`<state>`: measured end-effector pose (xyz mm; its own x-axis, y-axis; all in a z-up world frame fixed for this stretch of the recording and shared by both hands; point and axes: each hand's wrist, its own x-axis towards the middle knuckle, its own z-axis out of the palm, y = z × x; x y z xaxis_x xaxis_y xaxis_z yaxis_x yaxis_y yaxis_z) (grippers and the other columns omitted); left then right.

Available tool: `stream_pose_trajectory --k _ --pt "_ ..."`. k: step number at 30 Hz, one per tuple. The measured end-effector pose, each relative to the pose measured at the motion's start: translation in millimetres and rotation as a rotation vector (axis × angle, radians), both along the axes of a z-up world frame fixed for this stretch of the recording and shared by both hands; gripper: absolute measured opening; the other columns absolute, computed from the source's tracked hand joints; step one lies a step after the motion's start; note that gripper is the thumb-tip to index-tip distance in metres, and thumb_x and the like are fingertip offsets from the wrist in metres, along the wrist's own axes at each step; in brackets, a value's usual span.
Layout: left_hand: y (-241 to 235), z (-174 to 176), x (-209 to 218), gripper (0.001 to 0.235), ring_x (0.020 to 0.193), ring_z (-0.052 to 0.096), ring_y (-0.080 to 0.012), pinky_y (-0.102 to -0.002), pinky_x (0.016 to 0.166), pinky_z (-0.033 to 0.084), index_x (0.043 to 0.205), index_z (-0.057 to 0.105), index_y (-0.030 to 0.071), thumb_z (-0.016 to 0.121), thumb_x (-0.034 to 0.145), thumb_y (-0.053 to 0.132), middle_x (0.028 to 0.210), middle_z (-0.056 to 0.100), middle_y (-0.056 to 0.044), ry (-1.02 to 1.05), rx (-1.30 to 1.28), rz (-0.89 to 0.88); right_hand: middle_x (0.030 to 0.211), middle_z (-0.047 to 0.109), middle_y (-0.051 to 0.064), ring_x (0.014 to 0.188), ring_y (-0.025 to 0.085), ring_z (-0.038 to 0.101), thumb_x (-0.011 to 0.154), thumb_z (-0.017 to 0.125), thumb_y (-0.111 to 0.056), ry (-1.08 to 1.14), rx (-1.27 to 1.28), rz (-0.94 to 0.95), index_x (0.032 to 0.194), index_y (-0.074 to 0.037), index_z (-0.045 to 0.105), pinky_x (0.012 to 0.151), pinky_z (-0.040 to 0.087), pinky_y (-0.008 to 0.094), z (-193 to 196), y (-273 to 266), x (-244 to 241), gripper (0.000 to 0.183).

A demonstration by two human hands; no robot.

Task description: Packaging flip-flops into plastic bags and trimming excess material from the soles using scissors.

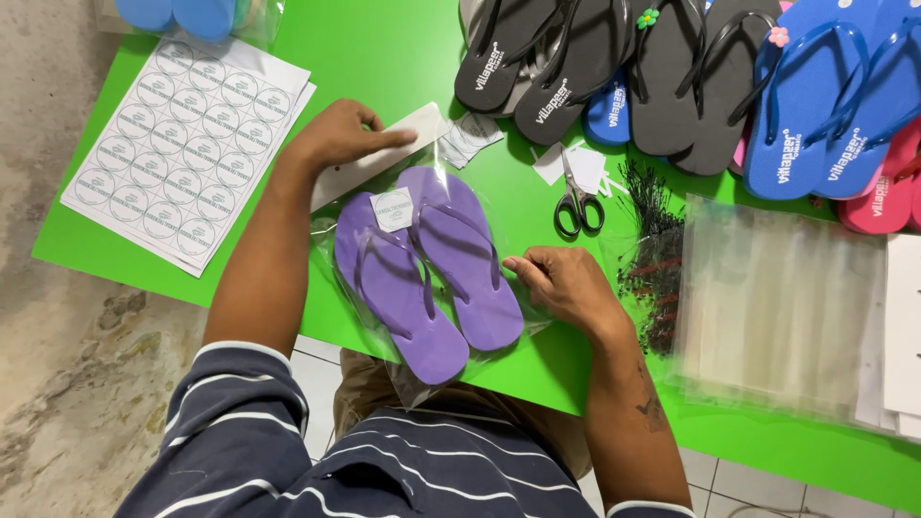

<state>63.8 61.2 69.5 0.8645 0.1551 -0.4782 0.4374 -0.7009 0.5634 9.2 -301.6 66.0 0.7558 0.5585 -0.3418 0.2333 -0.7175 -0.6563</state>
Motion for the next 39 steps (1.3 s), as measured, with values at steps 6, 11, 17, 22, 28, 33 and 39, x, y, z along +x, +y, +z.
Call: stream_pose_trajectory --k 6,11,17,22,28,33,39 --pt "15.0 6.9 -27.1 0.023 0.072 0.065 -0.0174 -0.031 0.069 0.051 0.096 0.077 0.010 0.086 0.078 0.020 0.080 0.074 -0.004 -0.116 -0.267 -0.040 0.059 0.072 0.015 0.050 0.028 0.067 0.099 0.064 -0.038 0.102 0.152 -0.014 0.075 -0.007 0.071 0.056 0.051 0.040 6.3 -5.1 2.7 0.040" --pt "-8.0 7.8 6.1 0.021 0.068 0.061 -0.0113 -0.027 0.065 0.048 0.092 0.078 0.016 0.088 0.076 0.023 0.077 0.072 0.002 -0.233 -0.294 -0.226 0.063 0.074 0.011 0.045 0.018 0.067 0.101 0.066 -0.032 0.130 0.328 -0.183 0.091 -0.011 0.073 0.045 0.052 0.029 -13.1 -1.9 5.7 0.025" --pt "-12.1 -14.0 35.3 0.029 0.077 0.067 -0.0147 -0.031 0.071 0.051 0.102 0.077 0.023 0.084 0.083 0.044 0.085 0.075 0.002 -0.342 -0.176 -0.144 0.064 0.074 0.013 0.045 0.019 0.067 0.102 0.065 -0.021 0.100 0.390 -0.236 0.084 -0.005 0.071 0.036 0.050 0.026 -24.5 -4.5 10.0 0.025" --pt "27.6 -55.6 -24.7 0.058 0.094 0.072 -0.0319 -0.045 0.081 0.054 0.102 0.071 0.018 0.069 0.091 0.075 0.090 0.073 -0.009 -0.392 0.048 0.266 0.062 0.073 0.013 0.044 0.019 0.067 0.101 0.066 -0.020 0.069 0.371 -0.249 0.082 -0.005 0.073 0.035 0.050 0.027 -20.5 -1.1 7.7 0.025" --pt "-3.8 -38.4 -94.2 0.056 0.093 0.073 -0.0361 -0.047 0.079 0.055 0.091 0.077 0.016 0.068 0.091 0.071 0.090 0.075 -0.010 -0.244 0.077 0.363 0.063 0.073 0.013 0.044 0.019 0.067 0.102 0.067 -0.023 0.050 0.313 -0.241 0.083 -0.005 0.073 0.041 0.052 0.029 -16.6 4.2 6.9 0.026" --pt "-17.0 -72.5 -93.8 0.018 0.072 0.072 -0.0188 -0.034 0.066 0.055 0.099 0.068 0.010 0.070 0.100 0.028 0.085 0.074 -0.007 -0.593 -0.238 0.475 0.061 0.071 0.014 0.044 0.021 0.066 0.101 0.068 -0.023 0.027 0.312 -0.253 0.083 -0.005 0.073 0.042 0.051 0.030 -18.1 3.8 5.4 0.026" --pt "-58.1 -58.7 -91.0 0.019 0.068 0.066 -0.0072 -0.019 0.062 0.056 0.110 0.057 0.005 0.056 0.107 0.024 0.082 0.068 -0.003 -0.707 -0.984 0.767 0.062 0.071 0.013 0.047 0.020 0.066 0.100 0.070 -0.024 0.042 0.310 -0.254 0.085 -0.006 0.075 0.045 0.052 0.029 -10.1 6.7 2.6 0.024"
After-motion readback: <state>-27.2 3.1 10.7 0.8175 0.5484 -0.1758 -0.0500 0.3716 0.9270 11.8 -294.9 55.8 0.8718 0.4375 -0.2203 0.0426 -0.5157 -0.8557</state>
